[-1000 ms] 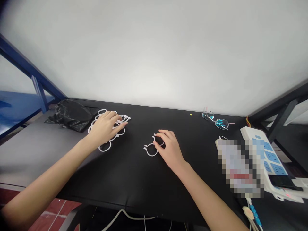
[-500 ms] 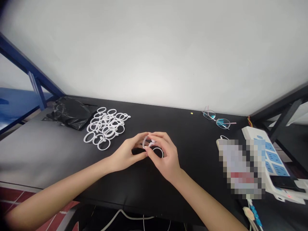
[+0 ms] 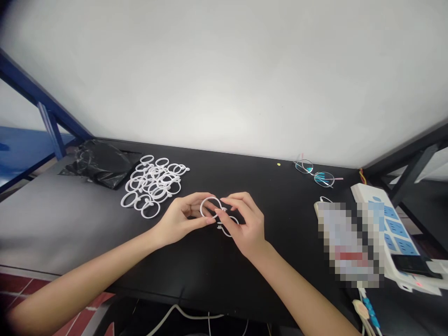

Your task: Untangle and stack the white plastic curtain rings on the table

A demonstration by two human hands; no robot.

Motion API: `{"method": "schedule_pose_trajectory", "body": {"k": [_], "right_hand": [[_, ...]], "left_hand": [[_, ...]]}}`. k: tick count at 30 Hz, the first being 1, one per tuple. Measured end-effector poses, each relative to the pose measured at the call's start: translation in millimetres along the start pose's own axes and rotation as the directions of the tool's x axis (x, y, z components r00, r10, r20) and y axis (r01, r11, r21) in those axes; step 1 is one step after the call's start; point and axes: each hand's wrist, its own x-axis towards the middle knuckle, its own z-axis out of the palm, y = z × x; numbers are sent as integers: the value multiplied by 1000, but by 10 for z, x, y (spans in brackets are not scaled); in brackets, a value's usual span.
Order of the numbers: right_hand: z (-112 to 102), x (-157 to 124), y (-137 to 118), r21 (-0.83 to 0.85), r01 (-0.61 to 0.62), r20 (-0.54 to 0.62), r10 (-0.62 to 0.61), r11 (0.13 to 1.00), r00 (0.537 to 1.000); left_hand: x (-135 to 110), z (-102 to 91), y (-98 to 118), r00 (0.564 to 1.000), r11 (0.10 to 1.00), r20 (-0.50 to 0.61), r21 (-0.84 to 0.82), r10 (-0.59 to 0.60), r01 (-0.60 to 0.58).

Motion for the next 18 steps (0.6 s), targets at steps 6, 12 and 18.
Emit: {"method": "schedule_pose_trajectory", "body": {"k": [6,12,18], "right_hand": [[-76,0,53,-102,74,201,-53,992,978],[-34,-39,12,-53,143,175,-132,988,976],[12,-73,-12,12,81,163,-82,997,983]], "left_hand": [[-14,18,22,1000,1000,17,2,-25,25],[-30,42,25,994,992,107,-121,-30,43],[-24,22,95,993,999,116,31,-15,11]]}}
